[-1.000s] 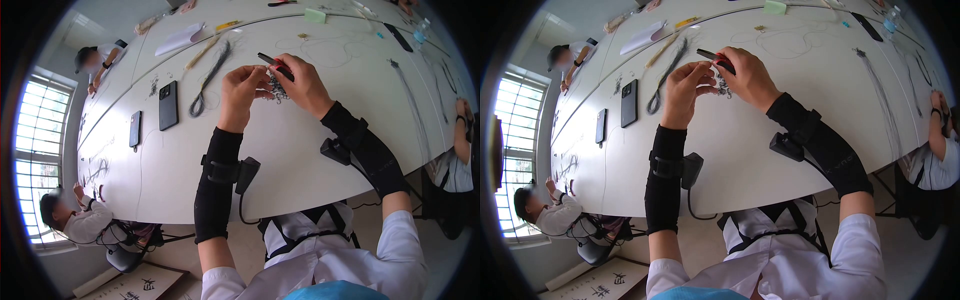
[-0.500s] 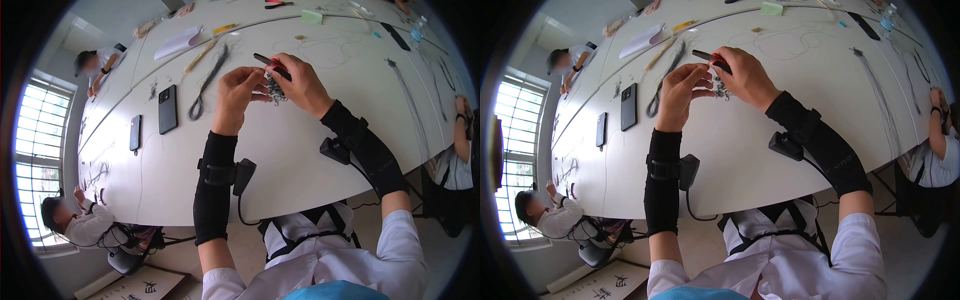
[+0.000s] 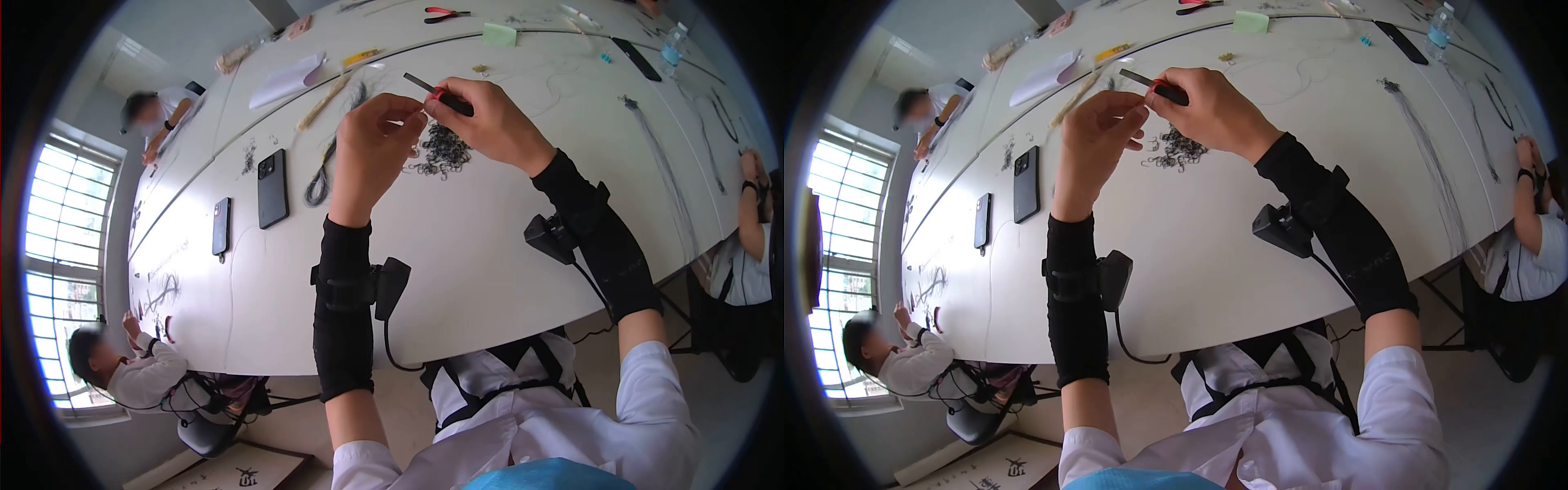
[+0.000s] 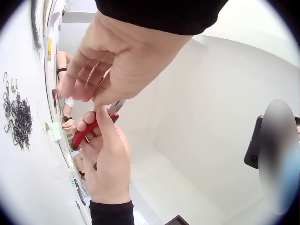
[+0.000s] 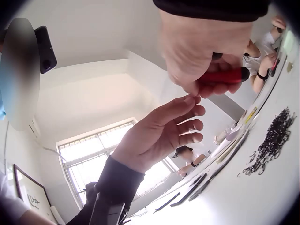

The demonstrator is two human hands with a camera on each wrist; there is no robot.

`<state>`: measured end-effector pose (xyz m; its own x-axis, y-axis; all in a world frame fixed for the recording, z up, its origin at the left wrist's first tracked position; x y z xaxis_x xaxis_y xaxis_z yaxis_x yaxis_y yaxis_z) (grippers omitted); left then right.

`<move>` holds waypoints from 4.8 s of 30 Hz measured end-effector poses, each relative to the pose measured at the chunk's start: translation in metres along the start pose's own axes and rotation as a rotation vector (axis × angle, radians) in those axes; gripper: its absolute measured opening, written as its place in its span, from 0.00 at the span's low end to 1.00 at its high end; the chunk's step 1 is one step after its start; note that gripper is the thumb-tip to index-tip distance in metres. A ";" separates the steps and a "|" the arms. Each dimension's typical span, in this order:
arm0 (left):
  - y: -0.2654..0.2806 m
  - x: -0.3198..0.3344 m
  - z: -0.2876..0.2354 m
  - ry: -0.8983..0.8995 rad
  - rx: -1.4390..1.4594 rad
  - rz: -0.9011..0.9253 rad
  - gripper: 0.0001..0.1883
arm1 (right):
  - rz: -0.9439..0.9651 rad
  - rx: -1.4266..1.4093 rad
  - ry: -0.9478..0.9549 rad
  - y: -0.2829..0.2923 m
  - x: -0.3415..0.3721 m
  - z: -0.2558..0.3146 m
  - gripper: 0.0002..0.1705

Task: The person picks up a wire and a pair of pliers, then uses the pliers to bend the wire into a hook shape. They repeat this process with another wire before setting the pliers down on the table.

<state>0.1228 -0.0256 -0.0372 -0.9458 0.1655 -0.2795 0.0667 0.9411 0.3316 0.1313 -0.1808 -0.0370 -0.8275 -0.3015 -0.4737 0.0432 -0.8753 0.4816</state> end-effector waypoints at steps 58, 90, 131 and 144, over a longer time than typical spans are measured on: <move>0.022 0.013 -0.036 0.130 0.982 -0.075 0.12 | 0.018 0.745 -0.256 0.033 -0.048 -0.171 0.16; 0.008 0.013 -0.030 0.154 0.864 -0.074 0.13 | -0.115 0.294 -0.112 0.067 -0.054 -0.125 0.21; -0.024 0.026 -0.061 0.074 0.284 0.243 0.11 | 0.112 -0.813 -0.291 0.042 0.007 0.035 0.16; -0.019 0.018 -0.031 0.197 0.999 0.028 0.13 | 0.074 -0.403 -0.128 0.032 0.009 0.051 0.15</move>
<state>0.0941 -0.0496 -0.0205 -0.9693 0.2248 -0.0996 0.2392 0.7685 -0.5934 0.0970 -0.1920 0.0114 -0.8757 -0.3416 -0.3412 0.2991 -0.9386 0.1719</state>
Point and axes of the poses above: each hand's wrist, its own x-axis away from the middle knuckle, its own y-axis out of the back of the hand, z = x × y, the point moved 7 cm from there along -x, towards the middle knuckle
